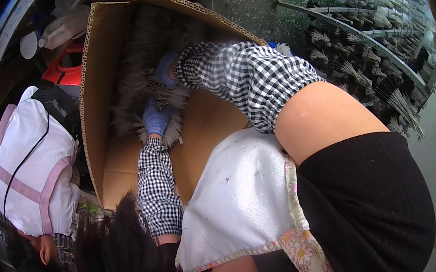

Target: The recorder takes fiber duster heads from a box, dips them into a white coating material, and assembles them onto wire frames.

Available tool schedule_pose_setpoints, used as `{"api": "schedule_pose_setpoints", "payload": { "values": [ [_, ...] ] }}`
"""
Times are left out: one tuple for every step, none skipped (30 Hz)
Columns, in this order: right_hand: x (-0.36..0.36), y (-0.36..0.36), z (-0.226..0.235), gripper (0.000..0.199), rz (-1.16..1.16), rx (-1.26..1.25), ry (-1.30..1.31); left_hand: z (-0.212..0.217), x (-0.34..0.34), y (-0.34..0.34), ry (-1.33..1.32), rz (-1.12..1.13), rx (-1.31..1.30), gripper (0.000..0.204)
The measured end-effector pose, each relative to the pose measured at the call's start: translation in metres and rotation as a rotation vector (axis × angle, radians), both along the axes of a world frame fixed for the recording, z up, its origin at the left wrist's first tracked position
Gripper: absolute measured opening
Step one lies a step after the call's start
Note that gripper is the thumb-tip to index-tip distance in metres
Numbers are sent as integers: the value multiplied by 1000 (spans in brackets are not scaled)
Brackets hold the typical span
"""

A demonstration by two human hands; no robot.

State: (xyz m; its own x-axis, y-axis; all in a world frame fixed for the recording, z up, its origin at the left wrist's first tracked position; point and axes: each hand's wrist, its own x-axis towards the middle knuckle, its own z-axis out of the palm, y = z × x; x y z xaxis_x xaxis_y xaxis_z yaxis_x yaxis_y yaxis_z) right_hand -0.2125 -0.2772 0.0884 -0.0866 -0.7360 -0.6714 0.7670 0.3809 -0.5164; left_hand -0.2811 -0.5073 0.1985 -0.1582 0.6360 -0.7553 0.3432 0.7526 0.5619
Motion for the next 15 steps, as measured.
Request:
{"api": "schedule_pose_setpoints", "payload": {
  "values": [
    [-30, -10, 16, 43, 24, -45, 22, -10, -2, -26, 15, 8, -28, 62],
    [-70, -27, 47, 44, 132, -150, 21, -14, -11, -61, 44, 32, -74, 62],
    [-90, -35, 70, 46, 226, -223, 8, -17, -19, -77, 67, 56, -107, 62],
    [-89, -41, 69, 46, 241, -232, 22, -23, -24, -80, 26, -1, -86, 63],
    [-76, -43, 55, 48, 178, -222, 37, -26, -27, -77, -25, -68, -58, 65],
    [-51, -32, 37, 49, 97, -190, 37, -25, -21, -63, -35, -81, -40, 65],
    [-23, -19, 20, 51, 14, -151, 32, -24, -13, -45, -67, -91, -29, 66],
    [4, -7, 8, 52, -67, -113, 27, -21, -4, -28, -100, -100, -21, 68],
    [21, -3, 3, 54, -143, -87, 28, -14, 1, -13, -112, -109, -12, 68],
    [13, -9, 11, 54, -133, -115, 33, -4, -4, -13, -123, -122, -56, 70],
    [-17, -21, 30, 53, -121, -183, 18, 5, -14, -31, -117, -115, -123, 72],
    [-37, -34, 51, 51, -114, -230, -1, 9, -20, -46, -97, -92, -152, 72],
    [-40, -57, 66, 51, -100, -245, 12, 9, -23, -53, -92, -100, -164, 72],
    [-37, -81, 80, 49, 136, 211, 285, 8, -25, -58, -92, -110, -174, 73],
    [-33, -92, 86, 48, 362, 682, 548, 5, -26, -57, -89, -107, -175, 73]
  ]
}}
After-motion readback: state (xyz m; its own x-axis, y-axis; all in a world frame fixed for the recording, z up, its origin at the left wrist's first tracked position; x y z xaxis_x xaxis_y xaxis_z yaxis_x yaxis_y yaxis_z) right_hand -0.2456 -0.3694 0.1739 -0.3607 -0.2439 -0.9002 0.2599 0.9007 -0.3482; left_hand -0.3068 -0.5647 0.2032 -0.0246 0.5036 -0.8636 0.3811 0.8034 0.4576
